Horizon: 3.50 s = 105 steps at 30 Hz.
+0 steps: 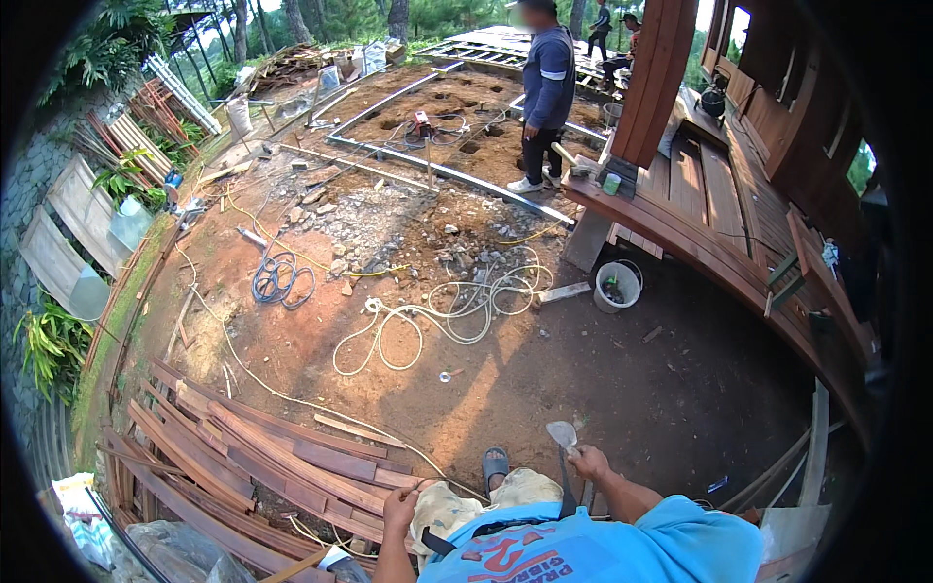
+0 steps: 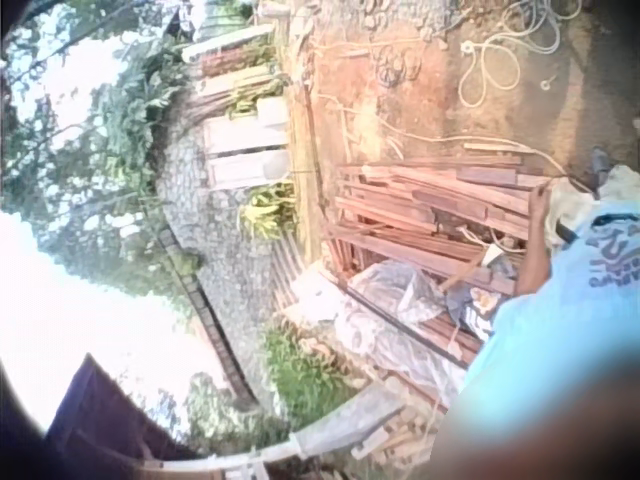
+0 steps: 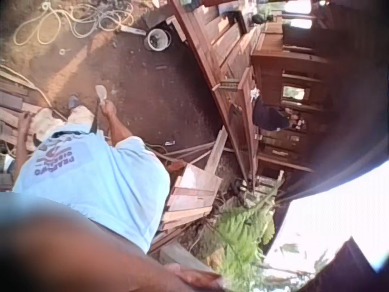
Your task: The person mixes wet concrete on the ground using a hoe, then scoops it with a trowel and applies it to metal frame joints. They walk around the site, retrieve a trowel, and continue applying concrete to multiple joints while another person works nearby.
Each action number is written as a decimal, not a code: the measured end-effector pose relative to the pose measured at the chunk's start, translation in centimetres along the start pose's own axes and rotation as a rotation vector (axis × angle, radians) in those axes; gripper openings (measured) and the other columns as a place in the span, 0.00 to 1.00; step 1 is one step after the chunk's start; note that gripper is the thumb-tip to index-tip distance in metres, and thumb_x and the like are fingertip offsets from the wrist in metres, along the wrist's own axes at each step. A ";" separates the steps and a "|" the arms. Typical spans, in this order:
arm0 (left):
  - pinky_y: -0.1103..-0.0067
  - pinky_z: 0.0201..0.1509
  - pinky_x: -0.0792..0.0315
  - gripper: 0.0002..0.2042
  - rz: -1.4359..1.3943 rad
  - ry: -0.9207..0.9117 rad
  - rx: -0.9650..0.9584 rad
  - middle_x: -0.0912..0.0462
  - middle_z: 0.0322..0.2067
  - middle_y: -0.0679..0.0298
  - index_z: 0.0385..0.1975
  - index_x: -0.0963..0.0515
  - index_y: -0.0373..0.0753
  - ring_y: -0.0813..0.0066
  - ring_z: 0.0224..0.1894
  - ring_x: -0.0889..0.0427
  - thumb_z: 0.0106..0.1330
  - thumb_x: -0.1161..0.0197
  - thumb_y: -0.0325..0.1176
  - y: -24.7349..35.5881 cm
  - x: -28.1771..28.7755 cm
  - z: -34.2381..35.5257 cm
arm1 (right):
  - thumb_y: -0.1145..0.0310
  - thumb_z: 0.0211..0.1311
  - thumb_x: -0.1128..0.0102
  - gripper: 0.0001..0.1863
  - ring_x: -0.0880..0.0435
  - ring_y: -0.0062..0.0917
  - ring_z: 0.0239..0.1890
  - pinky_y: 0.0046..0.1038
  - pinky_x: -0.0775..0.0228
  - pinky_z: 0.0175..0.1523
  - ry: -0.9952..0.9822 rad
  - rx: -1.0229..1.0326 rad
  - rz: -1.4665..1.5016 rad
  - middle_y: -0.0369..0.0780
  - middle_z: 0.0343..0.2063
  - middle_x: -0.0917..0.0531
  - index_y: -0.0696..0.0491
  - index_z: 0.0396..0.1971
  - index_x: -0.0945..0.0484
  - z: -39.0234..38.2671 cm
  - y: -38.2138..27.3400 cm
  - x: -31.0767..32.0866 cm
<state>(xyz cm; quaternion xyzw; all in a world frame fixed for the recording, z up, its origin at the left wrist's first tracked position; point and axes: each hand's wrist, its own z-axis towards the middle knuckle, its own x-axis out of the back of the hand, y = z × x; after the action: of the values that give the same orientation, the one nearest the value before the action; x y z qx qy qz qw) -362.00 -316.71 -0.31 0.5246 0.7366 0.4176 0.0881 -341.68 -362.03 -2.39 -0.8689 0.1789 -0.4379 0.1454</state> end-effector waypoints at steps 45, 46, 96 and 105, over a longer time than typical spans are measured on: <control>0.75 0.22 0.29 0.11 -0.141 0.218 0.483 0.19 0.24 0.62 0.34 0.20 0.33 0.72 0.21 0.21 0.65 0.36 0.36 53.8 31.7 79.1 | 0.47 0.60 0.34 0.27 0.12 0.34 0.37 0.36 0.23 0.44 0.058 0.256 0.275 0.47 0.33 0.13 0.55 0.49 0.17 84.4 -103.3 22.6; 0.75 0.22 0.29 0.11 -0.146 0.186 0.507 0.19 0.24 0.62 0.34 0.20 0.33 0.72 0.21 0.21 0.65 0.36 0.36 54.8 31.5 80.5 | 0.47 0.60 0.34 0.27 0.12 0.35 0.38 0.36 0.23 0.44 0.067 0.259 0.252 0.47 0.33 0.12 0.55 0.48 0.17 85.9 -105.0 22.2; 0.74 0.23 0.29 0.10 -0.079 0.123 0.342 0.19 0.22 0.67 0.32 0.16 0.37 0.75 0.24 0.22 0.64 0.33 0.38 127.8 33.2 163.5 | 0.52 0.65 0.34 0.23 0.22 0.19 0.23 0.27 0.31 0.28 0.007 0.128 0.359 0.38 0.24 0.18 0.54 0.50 0.18 156.6 -163.5 47.8; 0.78 0.35 0.26 0.19 -0.089 0.120 0.177 0.17 0.42 0.62 0.54 0.23 0.34 0.75 0.38 0.18 0.69 0.37 0.38 150.3 36.9 178.9 | 0.61 0.61 0.34 0.23 0.18 0.49 0.49 0.43 0.26 0.54 0.086 0.650 -0.055 0.52 0.44 0.16 0.52 0.54 0.25 171.8 -181.6 54.1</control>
<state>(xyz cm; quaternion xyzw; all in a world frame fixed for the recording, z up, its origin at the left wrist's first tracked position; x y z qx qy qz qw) -171.34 -176.80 3.67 0.4714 0.7970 0.3772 0.0156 -138.76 -206.96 11.72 -0.7623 0.0120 -0.5121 0.3957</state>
